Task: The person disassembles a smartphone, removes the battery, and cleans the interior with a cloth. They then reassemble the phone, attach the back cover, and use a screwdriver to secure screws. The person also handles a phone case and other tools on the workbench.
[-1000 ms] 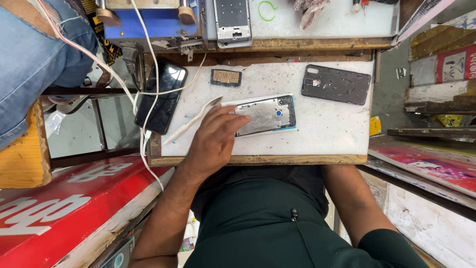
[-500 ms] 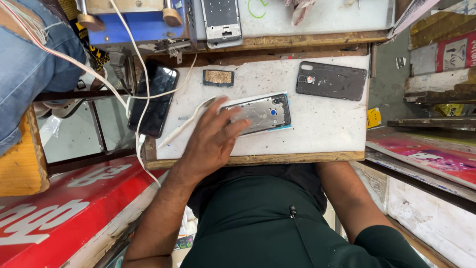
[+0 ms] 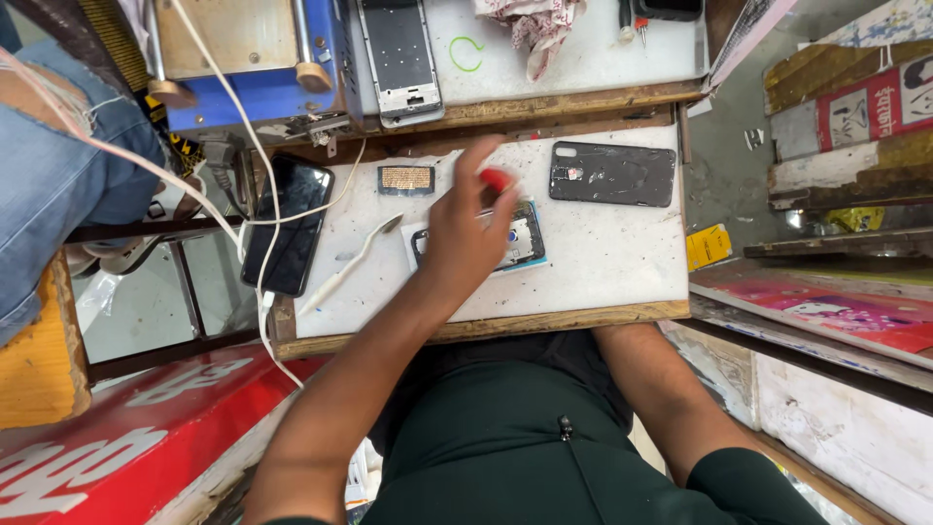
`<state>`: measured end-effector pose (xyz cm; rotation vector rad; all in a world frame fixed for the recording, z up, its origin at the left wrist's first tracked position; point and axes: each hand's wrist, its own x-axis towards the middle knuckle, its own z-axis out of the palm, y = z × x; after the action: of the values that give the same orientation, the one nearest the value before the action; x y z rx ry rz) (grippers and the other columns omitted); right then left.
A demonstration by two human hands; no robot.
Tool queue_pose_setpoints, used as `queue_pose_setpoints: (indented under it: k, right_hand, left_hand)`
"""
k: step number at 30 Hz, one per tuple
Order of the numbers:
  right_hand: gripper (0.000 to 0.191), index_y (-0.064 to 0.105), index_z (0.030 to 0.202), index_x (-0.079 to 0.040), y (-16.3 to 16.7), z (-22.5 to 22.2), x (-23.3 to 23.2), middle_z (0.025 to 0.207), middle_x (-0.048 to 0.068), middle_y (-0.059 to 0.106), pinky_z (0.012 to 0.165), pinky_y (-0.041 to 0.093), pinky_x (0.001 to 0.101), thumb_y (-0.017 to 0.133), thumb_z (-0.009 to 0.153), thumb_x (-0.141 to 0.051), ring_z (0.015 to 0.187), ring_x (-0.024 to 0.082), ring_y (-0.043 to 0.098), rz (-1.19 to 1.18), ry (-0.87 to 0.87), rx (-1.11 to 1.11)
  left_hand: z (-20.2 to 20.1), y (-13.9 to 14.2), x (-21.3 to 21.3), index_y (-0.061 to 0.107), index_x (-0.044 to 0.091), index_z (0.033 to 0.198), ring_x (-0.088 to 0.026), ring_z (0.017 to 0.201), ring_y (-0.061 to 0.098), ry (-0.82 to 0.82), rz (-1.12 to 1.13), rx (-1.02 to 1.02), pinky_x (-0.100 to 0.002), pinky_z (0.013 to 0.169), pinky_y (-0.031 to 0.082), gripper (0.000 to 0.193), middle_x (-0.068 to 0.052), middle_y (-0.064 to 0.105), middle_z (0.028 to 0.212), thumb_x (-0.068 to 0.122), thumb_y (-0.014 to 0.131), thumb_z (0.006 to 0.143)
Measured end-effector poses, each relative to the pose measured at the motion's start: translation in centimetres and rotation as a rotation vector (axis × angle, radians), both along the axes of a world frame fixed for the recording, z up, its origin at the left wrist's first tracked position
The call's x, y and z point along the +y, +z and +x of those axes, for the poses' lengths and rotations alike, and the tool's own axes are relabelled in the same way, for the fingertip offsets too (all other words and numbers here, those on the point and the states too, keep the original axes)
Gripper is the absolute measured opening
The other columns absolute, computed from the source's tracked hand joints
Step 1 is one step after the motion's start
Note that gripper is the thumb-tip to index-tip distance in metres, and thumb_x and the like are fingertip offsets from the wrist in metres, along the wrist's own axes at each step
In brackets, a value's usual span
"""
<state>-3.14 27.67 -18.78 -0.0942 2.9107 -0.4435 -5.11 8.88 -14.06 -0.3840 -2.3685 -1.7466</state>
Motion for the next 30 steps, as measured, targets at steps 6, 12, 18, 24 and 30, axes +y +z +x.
queue_pose_setpoints:
  k: [6, 12, 18, 24, 30]
  right_hand:
    - [0.045, 0.062, 0.135, -0.015, 2.5, 0.5, -0.7, 0.137, 0.014, 0.064, 0.112, 0.045, 0.0413, 0.062, 0.096, -0.038, 0.129, 0.033, 0.059, -0.011, 0.008, -0.004]
    - [0.045, 0.062, 0.134, -0.014, 3.6, 0.7, -0.5, 0.136, 0.015, 0.064, 0.111, 0.045, 0.0414, 0.062, 0.096, -0.037, 0.128, 0.034, 0.058, -0.02, 0.017, -0.024]
    - [0.045, 0.062, 0.134, -0.013, 3.5, 0.9, -0.6, 0.135, 0.015, 0.064, 0.11, 0.045, 0.0415, 0.063, 0.096, -0.037, 0.127, 0.034, 0.058, -0.033, 0.053, -0.06]
    - [0.044, 0.062, 0.133, -0.012, 1.9, 2.8, -2.0, 0.134, 0.016, 0.064, 0.11, 0.045, 0.0416, 0.063, 0.096, -0.036, 0.127, 0.035, 0.058, -0.055, 0.19, -0.222]
    - [0.041, 0.065, 0.132, -0.011, 1.1, 8.3, 0.4, 0.133, 0.017, 0.065, 0.109, 0.044, 0.0423, 0.062, 0.097, -0.033, 0.126, 0.036, 0.059, -0.294, 0.397, -0.542]
  left_hand:
    - [-5.4, -0.3, 5.8, 0.032, 0.017, 0.151, -0.028, 0.087, 0.075, -0.021, -0.064, 0.06, -0.039, 0.073, 0.062, 0.059, -0.01, 0.069, 0.1, 0.003, 0.064, 0.103]
    - [-5.6, 0.0, 7.2, 0.03, 0.017, 0.151, -0.026, 0.085, 0.076, -0.062, -0.077, -0.03, -0.038, 0.071, 0.063, 0.059, -0.01, 0.069, 0.1, 0.005, 0.063, 0.103]
    - [-4.9, -0.8, 6.4, 0.027, 0.014, 0.152, -0.025, 0.099, 0.079, -0.071, 0.014, -0.022, -0.035, 0.085, 0.069, 0.056, -0.013, 0.071, 0.111, 0.003, 0.058, 0.106]
    - [-0.5, -2.4, -0.1, 0.024, 0.01, 0.155, -0.022, 0.108, 0.071, -0.066, 0.355, -0.172, -0.036, 0.096, 0.062, 0.059, -0.017, 0.069, 0.118, -0.001, 0.058, 0.108]
    - [5.5, -4.5, -9.9, 0.018, 0.01, 0.154, -0.02, 0.098, 0.069, 0.148, 0.564, -0.244, -0.036, 0.091, 0.061, 0.061, -0.02, 0.068, 0.114, -0.004, 0.054, 0.106]
